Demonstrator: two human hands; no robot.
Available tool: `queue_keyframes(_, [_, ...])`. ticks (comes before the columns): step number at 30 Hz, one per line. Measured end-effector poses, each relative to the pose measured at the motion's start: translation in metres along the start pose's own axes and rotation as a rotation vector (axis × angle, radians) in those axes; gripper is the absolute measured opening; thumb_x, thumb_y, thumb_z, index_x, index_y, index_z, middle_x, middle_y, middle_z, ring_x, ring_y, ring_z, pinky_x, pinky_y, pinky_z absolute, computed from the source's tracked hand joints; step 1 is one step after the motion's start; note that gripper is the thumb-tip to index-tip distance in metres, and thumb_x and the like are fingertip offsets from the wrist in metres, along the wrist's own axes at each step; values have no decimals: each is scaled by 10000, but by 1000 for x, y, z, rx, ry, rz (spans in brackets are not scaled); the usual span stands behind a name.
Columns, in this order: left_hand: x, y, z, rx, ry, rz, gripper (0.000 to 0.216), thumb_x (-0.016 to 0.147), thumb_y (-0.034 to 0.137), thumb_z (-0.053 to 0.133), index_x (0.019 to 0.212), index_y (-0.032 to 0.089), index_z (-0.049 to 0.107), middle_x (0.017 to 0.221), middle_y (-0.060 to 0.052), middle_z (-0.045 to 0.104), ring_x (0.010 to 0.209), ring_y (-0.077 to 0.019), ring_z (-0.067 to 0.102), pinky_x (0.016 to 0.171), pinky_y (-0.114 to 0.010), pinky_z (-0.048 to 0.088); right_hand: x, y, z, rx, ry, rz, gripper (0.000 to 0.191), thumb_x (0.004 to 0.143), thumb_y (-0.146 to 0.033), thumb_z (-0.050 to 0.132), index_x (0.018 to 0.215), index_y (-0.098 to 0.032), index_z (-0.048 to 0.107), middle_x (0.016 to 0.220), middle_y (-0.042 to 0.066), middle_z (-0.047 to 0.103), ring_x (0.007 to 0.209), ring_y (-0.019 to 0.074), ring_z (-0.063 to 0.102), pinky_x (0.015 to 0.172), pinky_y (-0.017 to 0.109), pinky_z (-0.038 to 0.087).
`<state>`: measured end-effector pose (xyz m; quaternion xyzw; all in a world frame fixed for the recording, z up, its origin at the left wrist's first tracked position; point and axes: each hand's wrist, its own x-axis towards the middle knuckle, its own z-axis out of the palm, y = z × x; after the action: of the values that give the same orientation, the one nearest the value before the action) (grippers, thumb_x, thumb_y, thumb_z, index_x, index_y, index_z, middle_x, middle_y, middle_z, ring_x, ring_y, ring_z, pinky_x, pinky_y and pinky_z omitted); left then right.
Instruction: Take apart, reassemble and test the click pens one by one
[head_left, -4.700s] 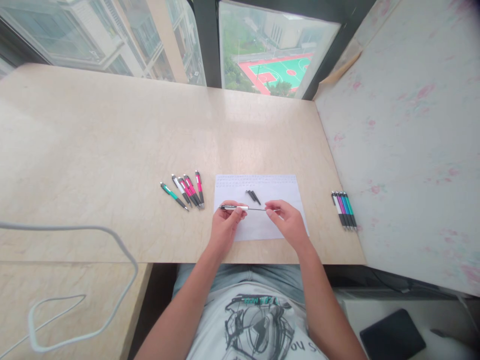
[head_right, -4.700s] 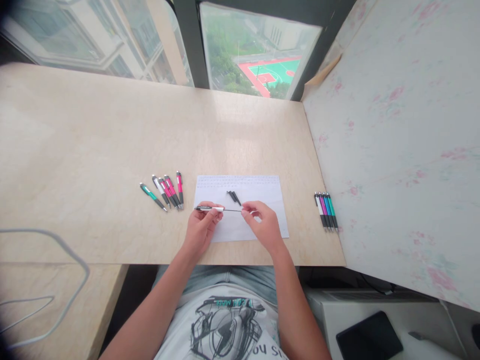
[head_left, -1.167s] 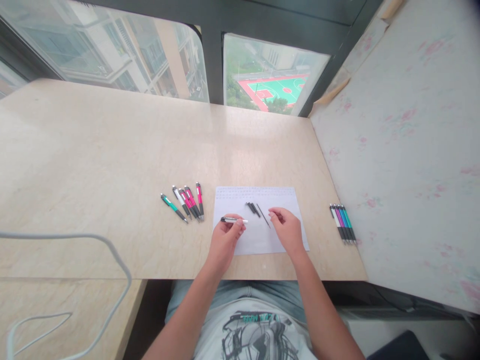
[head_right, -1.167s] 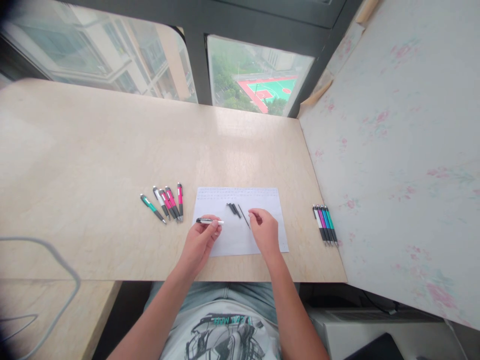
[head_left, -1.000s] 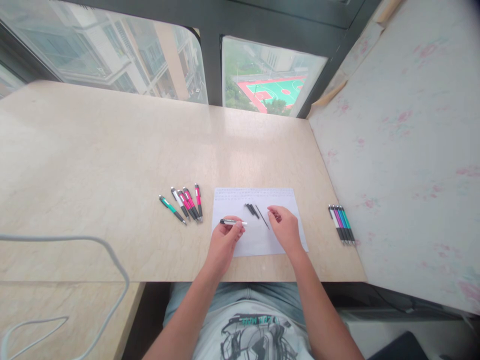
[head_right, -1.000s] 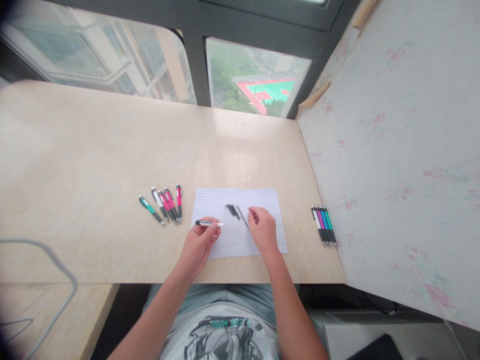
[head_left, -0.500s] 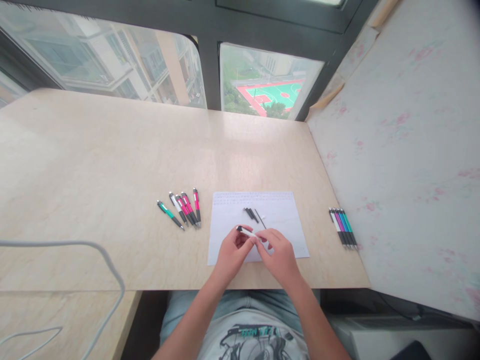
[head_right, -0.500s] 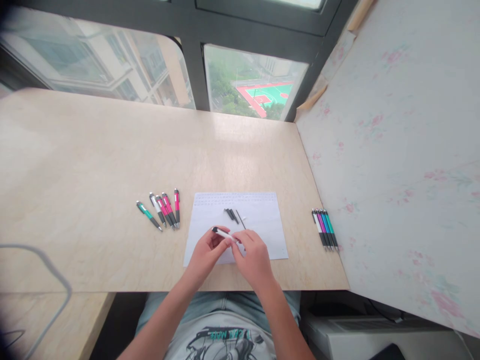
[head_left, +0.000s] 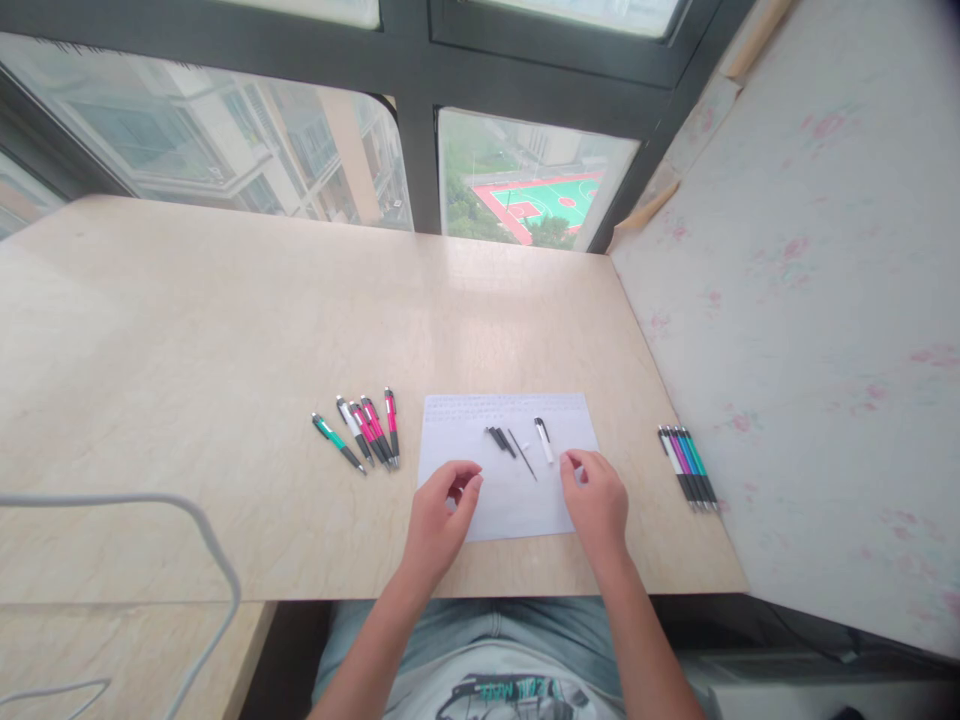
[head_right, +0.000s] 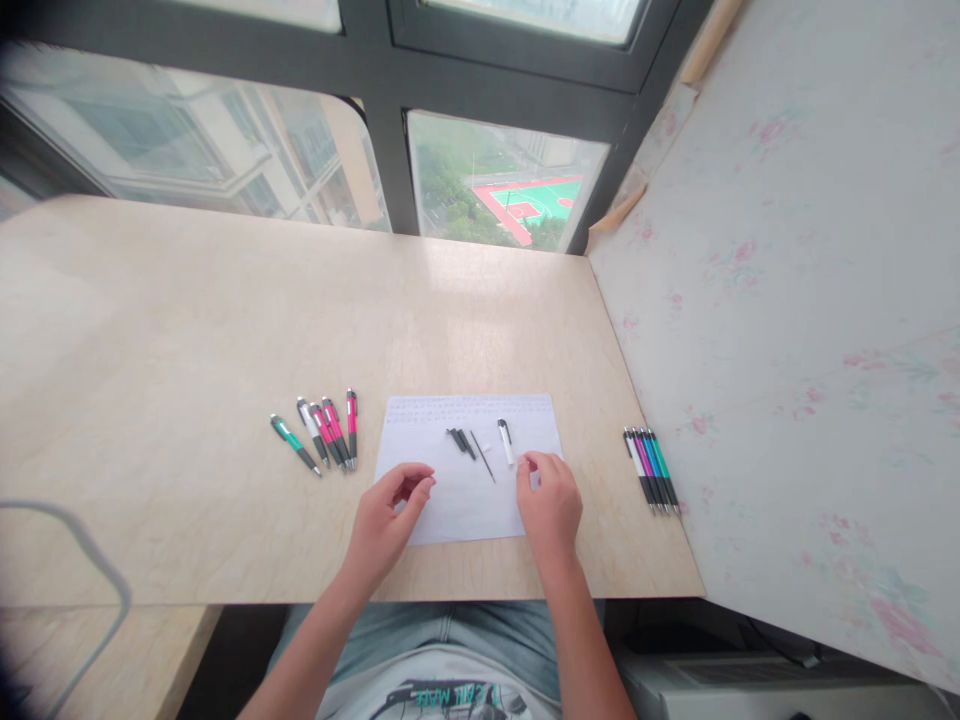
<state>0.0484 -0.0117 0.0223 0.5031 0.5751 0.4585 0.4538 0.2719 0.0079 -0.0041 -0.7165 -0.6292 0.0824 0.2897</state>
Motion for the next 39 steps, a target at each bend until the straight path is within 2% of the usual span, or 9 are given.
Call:
queue_keyframes(3, [2, -5, -10, 256, 25, 165, 99, 870, 270, 594, 887, 244, 688, 804, -34, 675, 743, -205, 601, 712, -315, 457, -8, 12, -5, 4, 31, 23, 304, 934, -370, 456, 827, -192, 679, 730, 62, 646, 648, 201, 538, 633, 321, 398])
queue_keyframes(7, [3, -16, -18, 542, 14, 291, 149, 903, 224, 516, 932, 238, 662, 887, -61, 669, 861, -237, 610, 796, -359, 457, -15, 27, -7, 55, 19, 4, 296, 940, -372, 463, 826, -192, 667, 774, 77, 662, 691, 214, 562, 657, 329, 421])
queue_keyframes(15, [5, -24, -19, 712, -37, 362, 147, 895, 187, 508, 941, 227, 641, 900, -57, 645, 857, -230, 596, 793, -365, 459, -15, 28, -6, 122, 0, 30, 288, 937, -386, 471, 818, -198, 655, 787, 83, 668, 697, 228, 574, 665, 347, 443])
queue_keyframes(24, [6, -24, -19, 737, -54, 355, 149, 915, 186, 485, 944, 210, 630, 900, -60, 635, 855, -216, 588, 784, -359, 465, -16, 28, -6, 87, -11, 37, 281, 929, -367, 475, 821, -184, 659, 794, 77, 673, 711, 215, 579, 674, 320, 432])
queue_keyframes(30, [5, -21, -18, 701, -38, 342, 153, 902, 191, 501, 943, 217, 647, 897, -62, 653, 852, -222, 599, 785, -365, 467, -9, 4, 0, -87, -10, 16, 240, 914, -387, 521, 949, -208, 676, 881, 60, 688, 804, 221, 601, 668, 306, 406])
queue_keyframes(35, [-1, -16, -11, 525, -77, 295, 182, 919, 193, 477, 996, 224, 639, 965, -70, 669, 915, -224, 613, 819, -361, 467, 0, -14, 12, -134, -16, 6, 172, 884, -361, 577, 893, -211, 662, 857, 55, 668, 844, 239, 598, 623, 300, 384])
queue_keyframes(39, [-7, -7, 3, 303, -177, 141, 165, 926, 262, 499, 981, 216, 648, 900, -65, 673, 825, -205, 618, 736, -326, 472, 2, -18, 7, 21, 38, 23, 138, 888, -306, 572, 847, -194, 641, 814, 48, 645, 724, 202, 576, 620, 304, 409])
